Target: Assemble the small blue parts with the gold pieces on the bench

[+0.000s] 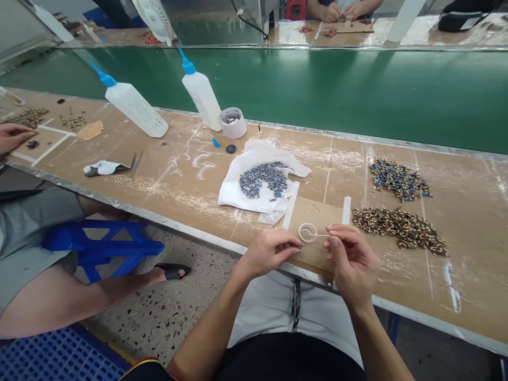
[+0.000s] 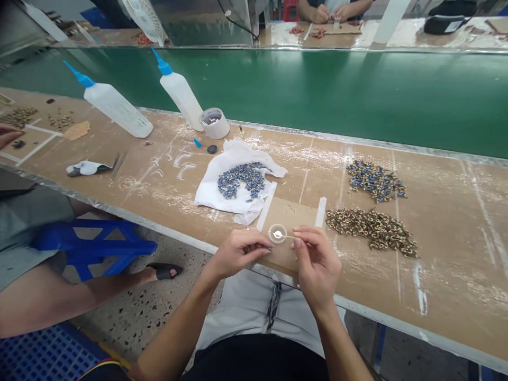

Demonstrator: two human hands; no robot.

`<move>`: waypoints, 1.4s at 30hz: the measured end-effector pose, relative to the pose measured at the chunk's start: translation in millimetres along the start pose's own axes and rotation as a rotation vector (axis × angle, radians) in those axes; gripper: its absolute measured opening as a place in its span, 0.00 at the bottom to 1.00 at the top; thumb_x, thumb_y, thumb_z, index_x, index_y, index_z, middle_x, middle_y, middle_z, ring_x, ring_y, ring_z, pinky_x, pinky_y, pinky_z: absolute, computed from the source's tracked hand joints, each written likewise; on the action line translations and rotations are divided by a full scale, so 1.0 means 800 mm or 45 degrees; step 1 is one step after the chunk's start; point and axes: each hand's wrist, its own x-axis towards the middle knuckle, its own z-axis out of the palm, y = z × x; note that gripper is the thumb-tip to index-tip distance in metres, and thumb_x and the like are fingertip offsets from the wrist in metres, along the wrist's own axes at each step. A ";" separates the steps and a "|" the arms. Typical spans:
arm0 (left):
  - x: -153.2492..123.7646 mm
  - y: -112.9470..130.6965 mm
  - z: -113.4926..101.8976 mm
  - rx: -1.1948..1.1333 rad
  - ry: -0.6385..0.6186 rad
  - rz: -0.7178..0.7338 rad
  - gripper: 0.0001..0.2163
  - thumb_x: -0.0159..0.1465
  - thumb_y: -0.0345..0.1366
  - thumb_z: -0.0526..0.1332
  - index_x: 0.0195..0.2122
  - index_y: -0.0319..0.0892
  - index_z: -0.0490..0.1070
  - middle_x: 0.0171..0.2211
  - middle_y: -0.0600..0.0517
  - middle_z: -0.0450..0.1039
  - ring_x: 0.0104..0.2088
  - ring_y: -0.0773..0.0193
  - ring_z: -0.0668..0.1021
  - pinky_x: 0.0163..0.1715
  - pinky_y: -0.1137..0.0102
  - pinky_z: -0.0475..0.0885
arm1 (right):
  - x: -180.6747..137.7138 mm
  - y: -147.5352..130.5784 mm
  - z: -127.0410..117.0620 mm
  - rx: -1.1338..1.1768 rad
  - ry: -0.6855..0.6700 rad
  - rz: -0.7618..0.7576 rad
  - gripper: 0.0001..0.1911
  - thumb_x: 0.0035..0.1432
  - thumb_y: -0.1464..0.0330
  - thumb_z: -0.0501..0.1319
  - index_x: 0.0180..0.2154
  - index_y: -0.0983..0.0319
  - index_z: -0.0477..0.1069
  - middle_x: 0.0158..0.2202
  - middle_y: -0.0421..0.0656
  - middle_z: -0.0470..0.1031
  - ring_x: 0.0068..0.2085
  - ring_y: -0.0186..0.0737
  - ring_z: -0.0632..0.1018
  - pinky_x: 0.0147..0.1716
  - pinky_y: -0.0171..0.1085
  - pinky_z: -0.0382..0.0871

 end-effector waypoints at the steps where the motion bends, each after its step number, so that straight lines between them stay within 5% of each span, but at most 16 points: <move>1: 0.000 -0.001 0.000 0.005 -0.002 -0.006 0.06 0.65 0.32 0.62 0.39 0.38 0.78 0.32 0.50 0.78 0.29 0.68 0.73 0.32 0.74 0.67 | 0.003 0.000 0.002 -0.088 0.001 -0.056 0.03 0.62 0.70 0.63 0.37 0.58 0.75 0.41 0.46 0.75 0.42 0.43 0.77 0.30 0.38 0.74; 8: -0.001 -0.005 -0.004 0.027 -0.006 -0.019 0.06 0.66 0.32 0.61 0.40 0.40 0.78 0.33 0.50 0.77 0.30 0.68 0.74 0.31 0.75 0.66 | 0.016 -0.005 0.005 -0.420 -0.220 -0.143 0.10 0.63 0.67 0.61 0.47 0.58 0.75 0.49 0.49 0.70 0.46 0.44 0.75 0.35 0.40 0.74; 15: 0.004 -0.007 -0.008 0.039 -0.003 0.005 0.06 0.66 0.33 0.60 0.40 0.40 0.77 0.33 0.50 0.77 0.29 0.69 0.73 0.29 0.76 0.66 | 0.028 0.010 -0.121 -0.956 0.159 -0.107 0.10 0.64 0.63 0.59 0.42 0.62 0.75 0.39 0.46 0.74 0.34 0.40 0.74 0.33 0.40 0.70; 20: 0.003 -0.007 -0.007 0.048 -0.004 -0.009 0.06 0.66 0.32 0.60 0.40 0.40 0.77 0.34 0.51 0.77 0.30 0.69 0.74 0.30 0.76 0.67 | 0.030 0.033 -0.177 -1.141 0.028 -0.042 0.13 0.65 0.61 0.58 0.44 0.61 0.75 0.39 0.46 0.76 0.32 0.40 0.75 0.33 0.40 0.70; 30: 0.005 -0.005 -0.009 0.043 0.014 -0.008 0.05 0.66 0.33 0.60 0.39 0.41 0.77 0.35 0.51 0.77 0.34 0.67 0.76 0.33 0.74 0.67 | 0.046 0.025 -0.165 -1.422 -0.241 -0.164 0.15 0.67 0.61 0.55 0.47 0.60 0.76 0.39 0.46 0.73 0.36 0.43 0.75 0.35 0.40 0.67; 35: 0.003 -0.004 -0.011 0.036 0.014 -0.023 0.06 0.67 0.33 0.60 0.39 0.40 0.76 0.34 0.51 0.77 0.33 0.67 0.76 0.35 0.73 0.68 | 0.055 0.029 -0.150 -1.414 -0.163 -0.244 0.12 0.67 0.65 0.53 0.40 0.60 0.76 0.36 0.46 0.72 0.36 0.43 0.74 0.36 0.40 0.68; 42: -0.003 -0.008 -0.008 0.053 0.077 -0.092 0.08 0.67 0.35 0.59 0.41 0.40 0.76 0.36 0.49 0.77 0.34 0.65 0.76 0.34 0.72 0.68 | 0.071 0.039 -0.146 -1.264 0.245 -0.426 0.08 0.64 0.66 0.58 0.39 0.60 0.74 0.41 0.49 0.75 0.44 0.47 0.76 0.43 0.45 0.71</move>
